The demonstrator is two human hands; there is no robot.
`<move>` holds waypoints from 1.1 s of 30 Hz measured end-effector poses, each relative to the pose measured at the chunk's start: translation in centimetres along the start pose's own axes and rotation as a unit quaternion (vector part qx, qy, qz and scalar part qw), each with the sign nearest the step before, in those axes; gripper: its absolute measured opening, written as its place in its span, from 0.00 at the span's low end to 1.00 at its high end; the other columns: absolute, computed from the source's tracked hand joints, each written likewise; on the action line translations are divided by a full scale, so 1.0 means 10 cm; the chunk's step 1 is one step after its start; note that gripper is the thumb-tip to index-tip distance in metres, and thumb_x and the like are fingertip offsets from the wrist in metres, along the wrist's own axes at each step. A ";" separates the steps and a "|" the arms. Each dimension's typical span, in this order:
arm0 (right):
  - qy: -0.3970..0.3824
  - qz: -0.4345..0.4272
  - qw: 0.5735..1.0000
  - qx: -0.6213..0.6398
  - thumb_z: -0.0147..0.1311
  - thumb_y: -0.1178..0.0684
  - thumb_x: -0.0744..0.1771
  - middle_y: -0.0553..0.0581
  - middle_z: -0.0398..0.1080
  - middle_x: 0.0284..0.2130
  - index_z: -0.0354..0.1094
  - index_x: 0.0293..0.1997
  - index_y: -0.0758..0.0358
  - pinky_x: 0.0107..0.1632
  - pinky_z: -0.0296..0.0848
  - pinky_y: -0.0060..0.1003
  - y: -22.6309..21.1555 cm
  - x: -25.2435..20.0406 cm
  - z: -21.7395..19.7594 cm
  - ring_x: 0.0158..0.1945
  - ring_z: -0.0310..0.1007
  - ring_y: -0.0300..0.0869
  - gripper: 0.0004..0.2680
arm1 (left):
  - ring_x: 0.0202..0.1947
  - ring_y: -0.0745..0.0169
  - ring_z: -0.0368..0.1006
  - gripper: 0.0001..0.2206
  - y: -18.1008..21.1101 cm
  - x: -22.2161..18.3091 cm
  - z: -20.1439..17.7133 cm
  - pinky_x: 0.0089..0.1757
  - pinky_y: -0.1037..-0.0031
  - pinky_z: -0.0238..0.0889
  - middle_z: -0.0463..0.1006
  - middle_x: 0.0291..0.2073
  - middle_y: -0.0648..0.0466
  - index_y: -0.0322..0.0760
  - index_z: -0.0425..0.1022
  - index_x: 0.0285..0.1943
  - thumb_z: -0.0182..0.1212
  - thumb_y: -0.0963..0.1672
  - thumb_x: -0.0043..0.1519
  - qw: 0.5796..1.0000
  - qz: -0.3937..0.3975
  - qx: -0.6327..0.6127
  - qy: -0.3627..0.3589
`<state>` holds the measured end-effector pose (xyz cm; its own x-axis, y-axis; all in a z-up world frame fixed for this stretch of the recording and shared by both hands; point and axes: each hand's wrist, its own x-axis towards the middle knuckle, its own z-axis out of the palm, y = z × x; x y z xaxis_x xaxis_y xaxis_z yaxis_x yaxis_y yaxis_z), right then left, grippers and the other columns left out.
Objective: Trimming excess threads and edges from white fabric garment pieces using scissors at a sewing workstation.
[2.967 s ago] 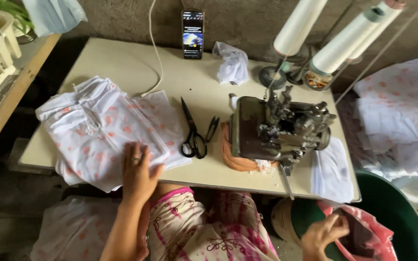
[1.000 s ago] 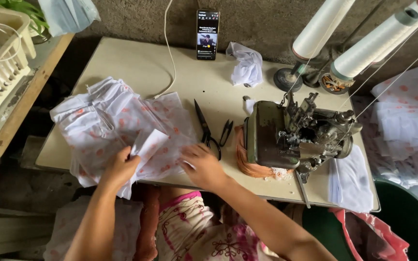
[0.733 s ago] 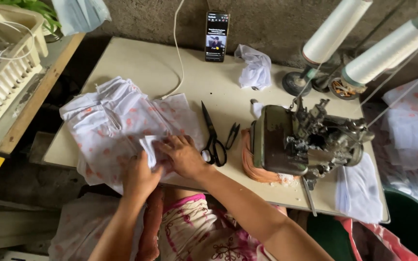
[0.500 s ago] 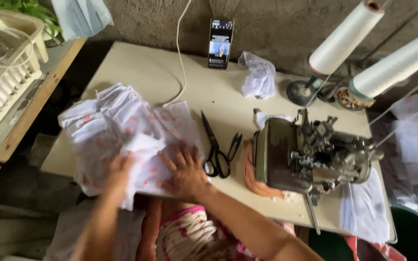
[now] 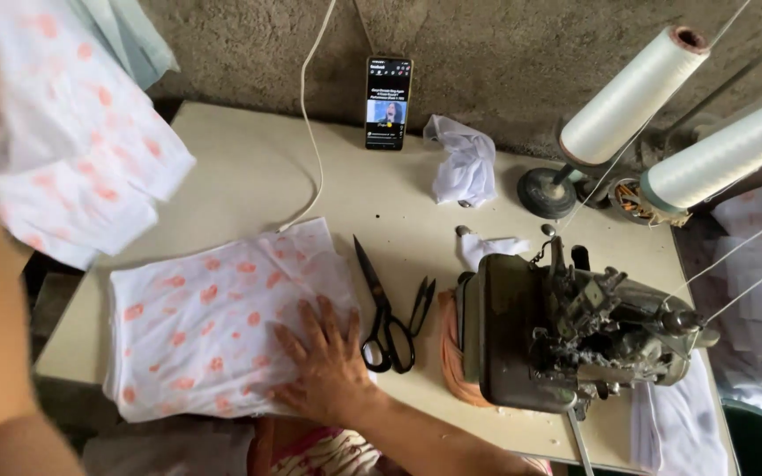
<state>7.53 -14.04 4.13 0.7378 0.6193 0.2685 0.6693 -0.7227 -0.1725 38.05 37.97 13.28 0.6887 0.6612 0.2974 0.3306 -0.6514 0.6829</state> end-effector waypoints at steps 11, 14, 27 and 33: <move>-0.066 0.023 0.991 0.117 0.44 0.26 0.65 0.74 0.36 0.76 0.53 0.74 0.58 0.66 0.33 0.81 0.15 -0.14 -0.03 0.78 0.26 0.66 0.33 | 0.40 0.35 0.72 0.03 0.96 -2.67 1.99 0.38 0.45 0.59 0.77 0.41 0.46 0.53 0.67 0.47 0.48 0.45 0.69 0.955 0.129 0.047 -0.263; -0.062 0.028 0.997 -0.047 0.34 0.27 0.68 0.63 0.42 0.76 0.52 0.74 0.51 0.66 0.29 0.82 0.39 -0.33 0.01 0.79 0.28 0.61 0.29 | 0.40 0.37 0.77 0.15 0.93 -3.11 1.77 0.45 0.52 0.64 0.79 0.46 0.37 0.35 0.70 0.60 0.58 0.46 0.68 0.957 0.226 -0.126 -0.133; 0.049 0.159 0.986 -0.028 0.44 0.42 0.70 0.59 0.56 0.70 0.63 0.67 0.57 0.69 0.45 0.68 0.95 -0.36 -0.22 0.74 0.48 0.60 0.18 | 0.49 0.47 0.75 0.19 0.83 -5.50 0.53 0.47 0.58 0.69 0.77 0.48 0.53 0.47 0.79 0.51 0.72 0.49 0.51 0.942 0.303 -0.040 -0.139; 0.144 0.032 0.989 0.023 0.55 0.56 0.60 0.60 0.65 0.58 0.73 0.49 0.56 0.50 0.71 0.49 0.72 -0.89 -0.20 0.54 0.70 0.56 0.13 | 0.50 0.47 0.74 0.23 0.81 -5.59 0.47 0.48 0.55 0.69 0.76 0.49 0.57 0.49 0.80 0.52 0.75 0.53 0.48 0.933 0.285 0.009 -0.219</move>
<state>5.60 -25.41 2.39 0.7278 0.4555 0.5127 0.6307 -0.7382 -0.2394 5.26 -5.96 -0.93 0.9522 -0.0075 0.3053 -0.1618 -0.8602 0.4836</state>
